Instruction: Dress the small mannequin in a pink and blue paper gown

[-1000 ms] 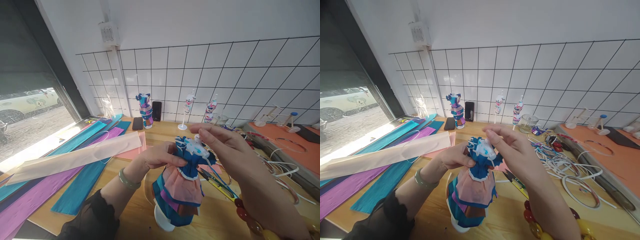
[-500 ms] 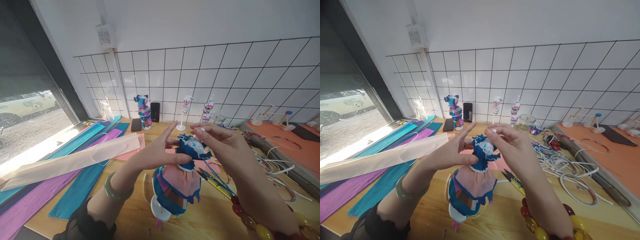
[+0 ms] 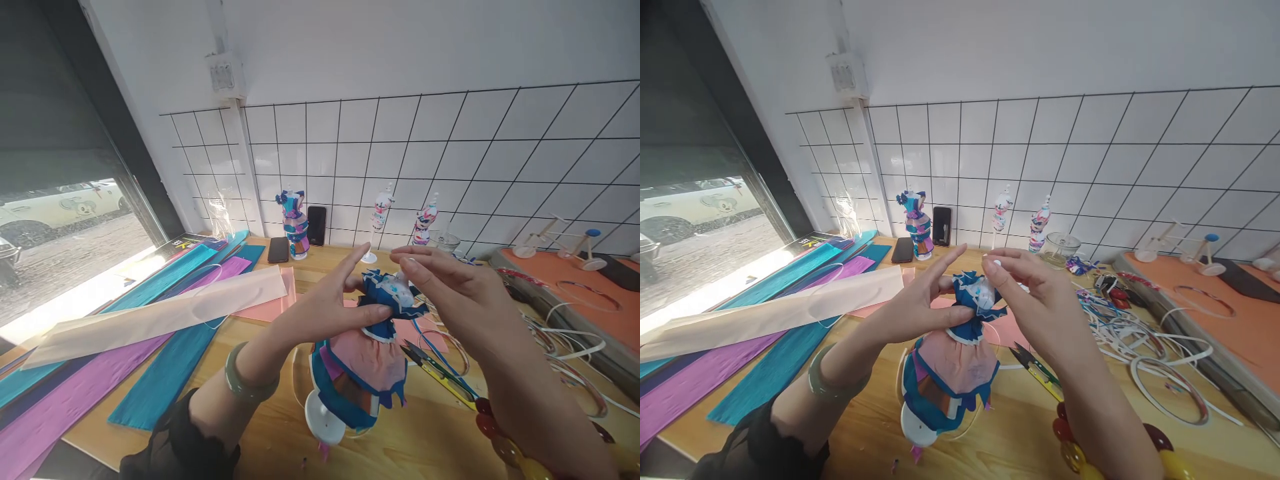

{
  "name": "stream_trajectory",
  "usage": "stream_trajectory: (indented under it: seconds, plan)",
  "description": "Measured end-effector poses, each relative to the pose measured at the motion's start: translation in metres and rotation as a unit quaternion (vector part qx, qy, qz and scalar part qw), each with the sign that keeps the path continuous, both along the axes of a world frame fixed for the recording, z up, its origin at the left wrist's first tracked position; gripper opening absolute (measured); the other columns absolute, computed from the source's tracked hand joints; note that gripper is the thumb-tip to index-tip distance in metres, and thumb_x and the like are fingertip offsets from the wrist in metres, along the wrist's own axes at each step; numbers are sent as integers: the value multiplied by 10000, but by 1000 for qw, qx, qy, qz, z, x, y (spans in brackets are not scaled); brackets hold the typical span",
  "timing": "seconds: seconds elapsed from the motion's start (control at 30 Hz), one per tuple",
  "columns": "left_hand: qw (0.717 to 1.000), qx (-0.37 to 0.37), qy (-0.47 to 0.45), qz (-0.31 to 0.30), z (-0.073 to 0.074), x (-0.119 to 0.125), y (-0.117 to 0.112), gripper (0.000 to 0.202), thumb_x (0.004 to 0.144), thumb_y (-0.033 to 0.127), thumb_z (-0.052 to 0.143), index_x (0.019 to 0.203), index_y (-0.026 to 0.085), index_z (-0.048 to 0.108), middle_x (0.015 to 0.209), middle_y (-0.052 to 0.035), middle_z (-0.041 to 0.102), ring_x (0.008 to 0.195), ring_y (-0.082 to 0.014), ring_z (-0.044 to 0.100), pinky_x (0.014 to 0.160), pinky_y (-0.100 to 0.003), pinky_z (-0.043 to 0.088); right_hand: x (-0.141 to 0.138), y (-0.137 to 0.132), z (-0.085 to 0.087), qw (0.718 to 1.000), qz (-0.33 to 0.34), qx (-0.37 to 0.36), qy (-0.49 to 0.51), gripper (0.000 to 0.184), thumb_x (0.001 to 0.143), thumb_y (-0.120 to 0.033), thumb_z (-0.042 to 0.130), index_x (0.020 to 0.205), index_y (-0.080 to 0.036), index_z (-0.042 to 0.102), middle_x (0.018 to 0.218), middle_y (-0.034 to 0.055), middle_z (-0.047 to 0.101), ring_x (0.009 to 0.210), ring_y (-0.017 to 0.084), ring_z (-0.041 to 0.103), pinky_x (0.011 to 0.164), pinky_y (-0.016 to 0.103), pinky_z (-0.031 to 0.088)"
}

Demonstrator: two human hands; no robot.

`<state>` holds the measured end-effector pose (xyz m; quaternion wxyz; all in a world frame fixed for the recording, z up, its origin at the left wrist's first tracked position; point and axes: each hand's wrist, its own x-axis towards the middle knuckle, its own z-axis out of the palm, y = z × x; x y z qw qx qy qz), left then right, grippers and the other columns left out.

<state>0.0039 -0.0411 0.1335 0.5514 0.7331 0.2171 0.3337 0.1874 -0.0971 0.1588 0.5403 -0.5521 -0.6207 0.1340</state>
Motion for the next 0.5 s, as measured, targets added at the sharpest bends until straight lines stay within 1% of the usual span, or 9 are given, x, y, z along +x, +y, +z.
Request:
stream_trajectory:
  seconds: [0.07, 0.13, 0.2, 0.27, 0.37, 0.43, 0.5]
  plan:
    - [1000, -4, -3, -4, 0, 0, 3, 988, 773, 386, 735, 1536, 264, 119, 1101, -105, 666, 1082, -256, 613, 983, -440, 434, 4, -2, 1, 1000, -15, 9, -24, 214, 846, -467, 632, 968, -337, 749, 1128, 26, 704, 1079, 267, 635, 799, 384, 556]
    - [1000, -12, -2, -3, 0, 0, 5, 1005, 777, 388, 732, 1538, 262, 88, 1131, -126, 659, 1102, -269, 607, 957, -454, 456, 9, -6, 2, 998, -27, 32, -55, 246, 840, -496, 631, 1020, -351, 716, 1176, 17, 679, 1134, 274, 607, 860, 426, 532]
    - [1000, -17, 3, 5, 0, -1, 7, 1014, 781, 389, 728, 1539, 254, 69, 1126, -136, 661, 1098, -275, 609, 938, -463, 469, 14, -10, 3, 992, -21, 60, -109, 241, 821, -528, 639, 973, -349, 698, 1219, 4, 645, 1196, 280, 563, 911, 453, 497]
    - [1000, -15, 6, 15, -1, -1, 10, 1011, 782, 390, 728, 1538, 249, 73, 1102, -131, 668, 1082, -271, 617, 941, -468, 469, 18, -14, 5, 980, -3, 70, -189, 232, 824, -537, 629, 938, -343, 686, 1270, -4, 610, 1235, 280, 529, 952, 463, 467]
    - [1000, -8, 0, 22, -4, -1, 12, 996, 769, 419, 734, 1534, 255, 116, 1093, -127, 668, 1080, -274, 620, 944, -476, 468, 21, -16, 5, 955, 33, 90, -280, 202, 855, -509, 604, 947, -345, 677, 1291, 4, 596, 1181, 271, 568, 884, 429, 499]
    - [1000, -8, -8, 19, -5, -1, 13, 1001, 758, 433, 740, 1532, 252, 132, 1115, -139, 663, 1097, -287, 613, 937, -480, 474, 19, -16, 3, 946, 44, 104, -302, 174, 877, -476, 588, 948, -342, 674, 1286, 18, 594, 1160, 270, 580, 855, 423, 501]
    - [1000, -10, -16, 15, -4, -2, 13, 1002, 758, 425, 742, 1533, 242, 133, 1146, -153, 653, 1119, -297, 604, 940, -483, 476, 17, -14, 2, 943, 47, 112, -311, 151, 894, -441, 572, 939, -334, 669, 1286, 27, 587, 1180, 275, 564, 884, 443, 478]
